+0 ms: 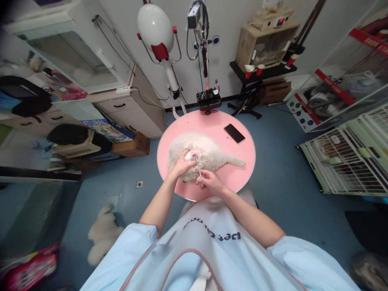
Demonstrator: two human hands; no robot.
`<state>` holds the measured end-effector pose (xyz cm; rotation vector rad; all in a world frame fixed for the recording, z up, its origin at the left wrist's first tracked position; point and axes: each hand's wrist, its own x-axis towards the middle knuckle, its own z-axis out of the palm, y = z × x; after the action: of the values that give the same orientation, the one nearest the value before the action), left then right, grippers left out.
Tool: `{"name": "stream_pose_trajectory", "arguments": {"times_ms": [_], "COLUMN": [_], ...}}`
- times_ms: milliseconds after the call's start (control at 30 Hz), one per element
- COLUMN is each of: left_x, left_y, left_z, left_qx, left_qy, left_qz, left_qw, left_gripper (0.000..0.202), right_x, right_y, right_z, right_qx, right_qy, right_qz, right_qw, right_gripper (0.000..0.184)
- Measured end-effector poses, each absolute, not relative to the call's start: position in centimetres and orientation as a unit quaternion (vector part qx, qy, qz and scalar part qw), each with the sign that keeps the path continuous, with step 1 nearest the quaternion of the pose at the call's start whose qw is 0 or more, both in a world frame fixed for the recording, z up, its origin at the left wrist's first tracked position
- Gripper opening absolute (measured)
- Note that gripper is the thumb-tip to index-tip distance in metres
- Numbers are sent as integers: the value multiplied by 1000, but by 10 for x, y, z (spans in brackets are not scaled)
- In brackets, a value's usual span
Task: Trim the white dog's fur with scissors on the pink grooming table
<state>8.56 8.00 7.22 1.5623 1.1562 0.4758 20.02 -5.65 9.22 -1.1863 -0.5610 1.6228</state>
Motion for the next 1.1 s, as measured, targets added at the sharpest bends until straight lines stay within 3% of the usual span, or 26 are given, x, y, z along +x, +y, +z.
{"name": "stream_pose_trajectory", "arguments": {"times_ms": [1100], "left_x": [82], "left_y": [80], "left_z": [76], "left_qx": [679], "left_qy": [487], "left_qz": [172], "left_qw": [521], "left_gripper": [60], "right_x": [218], "right_y": [-63], "right_z": [99], "right_qx": [-445], "right_qy": [-240], "right_qz": [709], "right_qw": [491], "right_gripper": [48]}}
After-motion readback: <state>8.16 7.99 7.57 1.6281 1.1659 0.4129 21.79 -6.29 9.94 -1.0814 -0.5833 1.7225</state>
